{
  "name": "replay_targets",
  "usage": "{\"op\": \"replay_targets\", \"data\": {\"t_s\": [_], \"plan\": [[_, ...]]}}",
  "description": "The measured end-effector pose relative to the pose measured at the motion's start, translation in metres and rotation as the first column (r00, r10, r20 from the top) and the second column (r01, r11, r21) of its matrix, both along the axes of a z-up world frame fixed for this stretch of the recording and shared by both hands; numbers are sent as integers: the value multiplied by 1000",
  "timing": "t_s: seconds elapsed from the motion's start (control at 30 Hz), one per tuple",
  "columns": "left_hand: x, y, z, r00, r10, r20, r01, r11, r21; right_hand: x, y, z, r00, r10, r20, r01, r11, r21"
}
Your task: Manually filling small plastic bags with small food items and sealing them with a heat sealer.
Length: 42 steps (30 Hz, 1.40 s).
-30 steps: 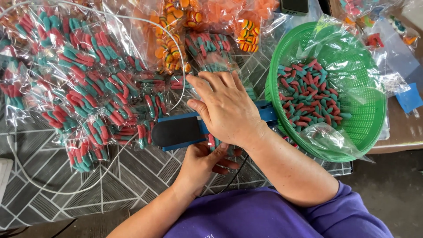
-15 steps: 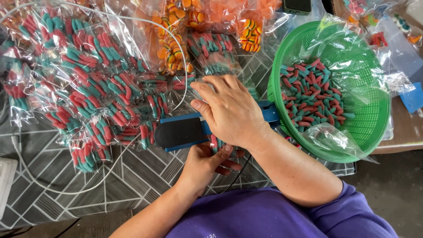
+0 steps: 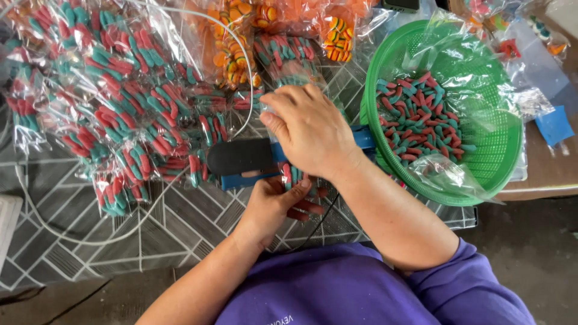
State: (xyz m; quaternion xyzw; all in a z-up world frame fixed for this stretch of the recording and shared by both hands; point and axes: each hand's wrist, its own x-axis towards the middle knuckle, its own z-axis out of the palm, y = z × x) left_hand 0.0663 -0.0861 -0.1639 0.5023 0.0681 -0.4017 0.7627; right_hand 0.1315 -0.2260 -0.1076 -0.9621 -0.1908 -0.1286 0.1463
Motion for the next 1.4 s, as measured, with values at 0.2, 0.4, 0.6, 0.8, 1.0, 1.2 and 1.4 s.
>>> {"op": "replay_targets", "data": {"t_s": [0.2, 0.4, 0.6, 0.8, 1.0, 1.2, 1.4], "plan": [[-8, -4, -16, 990, 93, 104, -90, 996, -29, -9, -10, 11, 996, 80, -45, -59, 937, 344], [-6, -3, -5, 990, 94, 109, -92, 995, -24, -88, -33, 26, 889, 28, 458, -261, 851, 455], [-6, -3, -13, 992, 103, 75, -102, 995, -14, -113, -23, -9, 967, 117, 228, -180, 942, 283], [-5, -6, -9, 988, 141, 58, -141, 990, -3, -105, -25, -24, 975, -67, 210, 101, 982, -159], [-6, -8, -5, 985, 161, 59, -163, 986, 22, -102, -19, -15, 971, -113, 212, 184, 918, -351], [-7, -8, -34, 982, 175, 75, -176, 984, 16, -96, -6, -16, 986, -73, 153, 119, 943, -312], [-8, -9, -37, 980, 175, 98, -177, 984, 9, -91, 0, -9, 986, -61, 152, 113, 925, -363]]}}
